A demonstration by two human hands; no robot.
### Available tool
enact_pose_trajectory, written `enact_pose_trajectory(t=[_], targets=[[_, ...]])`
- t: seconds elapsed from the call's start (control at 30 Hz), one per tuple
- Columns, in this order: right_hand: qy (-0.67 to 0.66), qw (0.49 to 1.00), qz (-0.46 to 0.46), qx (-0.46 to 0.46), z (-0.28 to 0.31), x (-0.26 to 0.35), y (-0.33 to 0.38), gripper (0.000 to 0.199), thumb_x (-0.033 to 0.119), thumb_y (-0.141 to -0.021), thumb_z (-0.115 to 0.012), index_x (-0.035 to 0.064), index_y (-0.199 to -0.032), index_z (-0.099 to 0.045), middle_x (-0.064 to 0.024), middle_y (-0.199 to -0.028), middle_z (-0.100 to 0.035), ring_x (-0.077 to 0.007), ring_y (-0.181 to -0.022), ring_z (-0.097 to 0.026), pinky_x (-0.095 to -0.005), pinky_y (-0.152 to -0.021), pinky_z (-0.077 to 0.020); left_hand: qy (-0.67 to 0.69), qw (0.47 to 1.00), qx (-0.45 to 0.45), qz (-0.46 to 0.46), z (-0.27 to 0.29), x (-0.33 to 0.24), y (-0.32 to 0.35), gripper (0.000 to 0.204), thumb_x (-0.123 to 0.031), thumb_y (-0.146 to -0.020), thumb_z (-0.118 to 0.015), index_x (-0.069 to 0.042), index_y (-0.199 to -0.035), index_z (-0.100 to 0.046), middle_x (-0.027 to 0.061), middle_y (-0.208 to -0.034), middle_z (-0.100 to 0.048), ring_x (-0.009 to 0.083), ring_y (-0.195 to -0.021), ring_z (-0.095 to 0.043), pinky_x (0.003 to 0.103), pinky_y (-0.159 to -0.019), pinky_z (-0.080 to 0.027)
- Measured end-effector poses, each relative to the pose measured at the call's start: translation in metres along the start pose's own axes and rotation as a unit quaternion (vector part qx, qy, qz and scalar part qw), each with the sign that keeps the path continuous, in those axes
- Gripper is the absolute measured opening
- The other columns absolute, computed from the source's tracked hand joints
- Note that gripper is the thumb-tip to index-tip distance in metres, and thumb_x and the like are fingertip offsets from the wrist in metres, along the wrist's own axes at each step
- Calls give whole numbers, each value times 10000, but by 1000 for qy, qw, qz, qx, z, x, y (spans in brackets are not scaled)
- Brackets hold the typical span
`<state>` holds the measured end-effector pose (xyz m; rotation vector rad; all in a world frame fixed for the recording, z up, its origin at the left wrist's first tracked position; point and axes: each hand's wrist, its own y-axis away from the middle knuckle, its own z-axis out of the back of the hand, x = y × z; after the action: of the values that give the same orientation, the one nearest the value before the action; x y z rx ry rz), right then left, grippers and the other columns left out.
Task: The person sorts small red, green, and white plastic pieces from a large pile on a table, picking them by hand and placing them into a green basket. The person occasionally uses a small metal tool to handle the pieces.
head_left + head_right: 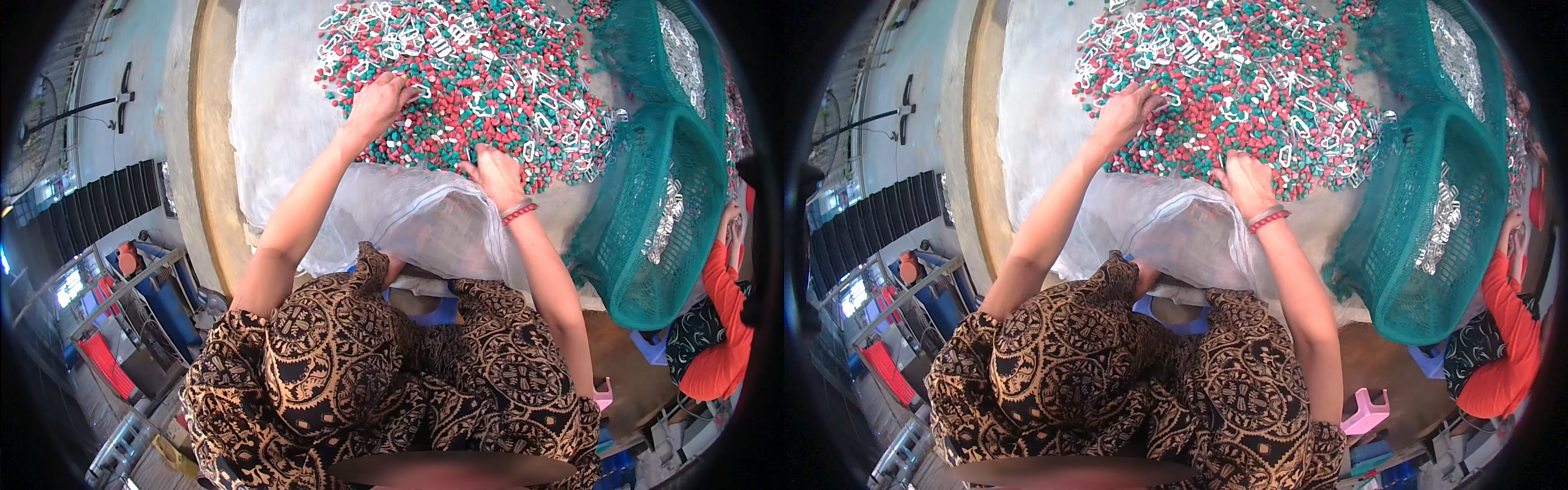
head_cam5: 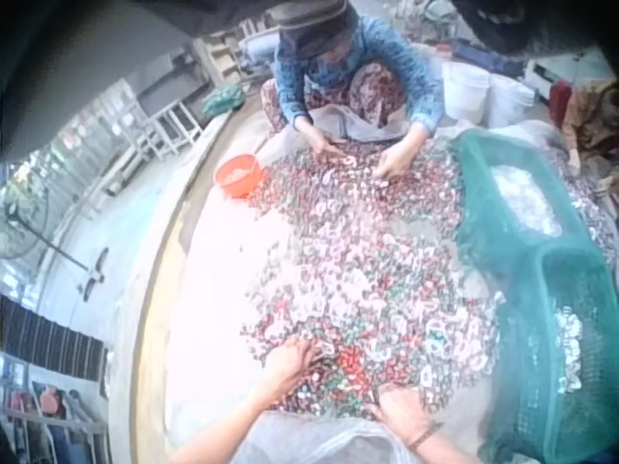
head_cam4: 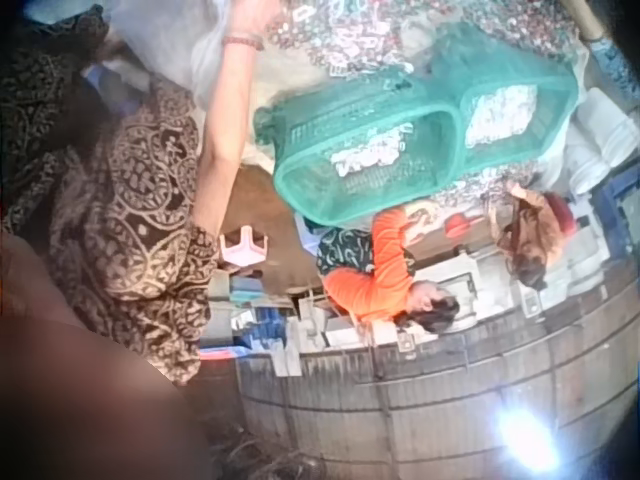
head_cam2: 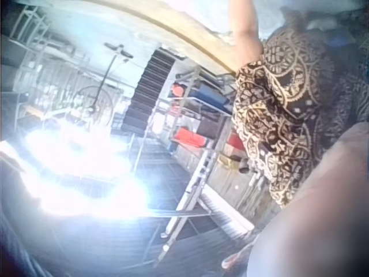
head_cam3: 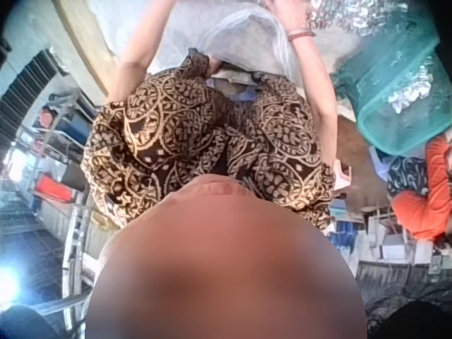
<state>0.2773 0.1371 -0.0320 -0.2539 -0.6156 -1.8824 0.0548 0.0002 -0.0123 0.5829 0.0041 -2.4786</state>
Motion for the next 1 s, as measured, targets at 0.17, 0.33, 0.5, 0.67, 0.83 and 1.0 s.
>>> enact_pose_trajectory(t=[0.17, 0.33, 0.5, 0.67, 0.83, 1.0], targets=[[-69, 998, -7, 3, -1, -1, -15, 290, 284, -863, -584, -5, -850, -611, -211, -710, -620, -356, -747, -636, -462, -651, -496, 143, 989, 15, -22, 34, -3, -10, 312, -311, -942, -494, -25, -956, -616, 156, -826, -579, 322, -768, -602, 454, -672, -467], [-228, 967, -114, 27, 12, -22, -11, 334, 325, -866, -593, -5, -841, -633, -203, -707, -607, -363, -702, -615, -441, -658, -456, 759, 621, 63, 183, 55, -3, -9, 244, -192, -923, -500, 24, -893, -609, 118, -823, -601, 155, -608, -522, 240, -494, -438], [-636, 721, -234, 141, 28, -27, -8, 203, 227, -847, -623, 52, -758, -572, -83, -638, -607, -149, -597, -585, -241, -393, -347, 854, 480, 54, 193, 38, -1, -18, 90, -111, -869, -564, -22, -884, -568, 108, -861, -586, 143, -615, -538, 196, -403, -433], [-741, 659, -127, 40, 49, -35, -11, 164, 201, -855, -619, 50, -893, -568, -27, -755, -596, -76, -521, -518, -172, -364, -296, 453, 882, 115, 56, 8, 12, -28, 206, -227, -863, -622, -64, -959, -540, 53, -755, -560, 149, -601, -560, 268, -476, -431], [-141, 978, -104, -112, 36, -31, -49, 376, 204, -853, -593, -29, -1137, -515, -188, -682, -622, -346, -680, -637, -458, -628, -482, -23, 999, 25, -16, -22, 6, -21, 298, -311, -852, -620, -36, -954, -570, 172, -863, -633, 359, -832, -622, 445, -696, -496], [-21, 999, -40, 15, 8, -13, -58, 256, 187, -870, -535, 37, -1075, -507, -217, -719, -626, -398, -727, -628, -508, -637, -472, 224, 972, 60, 32, 9, 1, -19, 240, -248, -899, -547, -9, -915, -562, 117, -848, -615, 236, -723, -629, 358, -593, -470]])
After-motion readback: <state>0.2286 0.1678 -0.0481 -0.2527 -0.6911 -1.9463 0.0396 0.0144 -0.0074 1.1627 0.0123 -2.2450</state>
